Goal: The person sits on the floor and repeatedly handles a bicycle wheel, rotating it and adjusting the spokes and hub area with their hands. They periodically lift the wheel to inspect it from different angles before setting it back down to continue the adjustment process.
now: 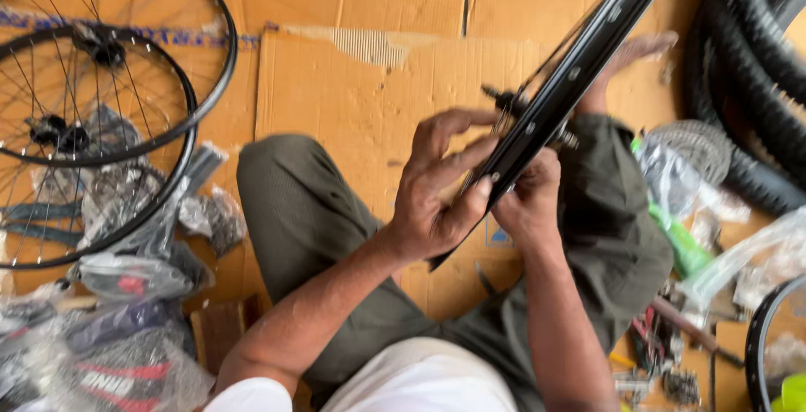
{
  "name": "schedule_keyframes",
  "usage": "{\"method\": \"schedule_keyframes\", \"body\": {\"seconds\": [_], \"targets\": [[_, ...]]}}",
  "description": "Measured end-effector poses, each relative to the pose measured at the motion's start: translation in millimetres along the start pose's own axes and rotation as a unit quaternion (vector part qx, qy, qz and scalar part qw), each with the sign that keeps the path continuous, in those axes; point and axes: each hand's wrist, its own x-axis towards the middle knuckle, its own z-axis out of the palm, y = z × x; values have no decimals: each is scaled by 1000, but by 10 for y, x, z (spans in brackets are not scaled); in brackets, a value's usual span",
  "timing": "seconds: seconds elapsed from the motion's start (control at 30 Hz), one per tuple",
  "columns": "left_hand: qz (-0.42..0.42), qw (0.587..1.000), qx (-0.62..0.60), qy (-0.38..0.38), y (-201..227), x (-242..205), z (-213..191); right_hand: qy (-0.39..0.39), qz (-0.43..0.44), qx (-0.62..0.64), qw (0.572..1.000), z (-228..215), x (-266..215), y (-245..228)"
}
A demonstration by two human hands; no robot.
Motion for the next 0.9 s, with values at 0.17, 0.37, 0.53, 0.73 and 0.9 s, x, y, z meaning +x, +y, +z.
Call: {"method": "schedule_keyframes", "body": {"seconds": [0.17, 0.37, 0.53, 0.73, 0.9], "targets": [[29, 999, -10, 22, 27, 60, -28, -124, -11, 209, 970, -232, -23, -237], [18, 999, -39, 14, 54, 46, 28, -131, 18, 194, 972, -381, 10, -210], [13, 998, -47, 29, 46, 26, 46, -87, -1, 83, 993, -314, -14, -183], [17, 998, -47, 40, 28, 38, 47, -36, -47, -104, 993, -210, -8, 113], [15, 998, -44, 43, 35, 16, 31, -134, 74, 132, 979, -342, 64, -362]]}}
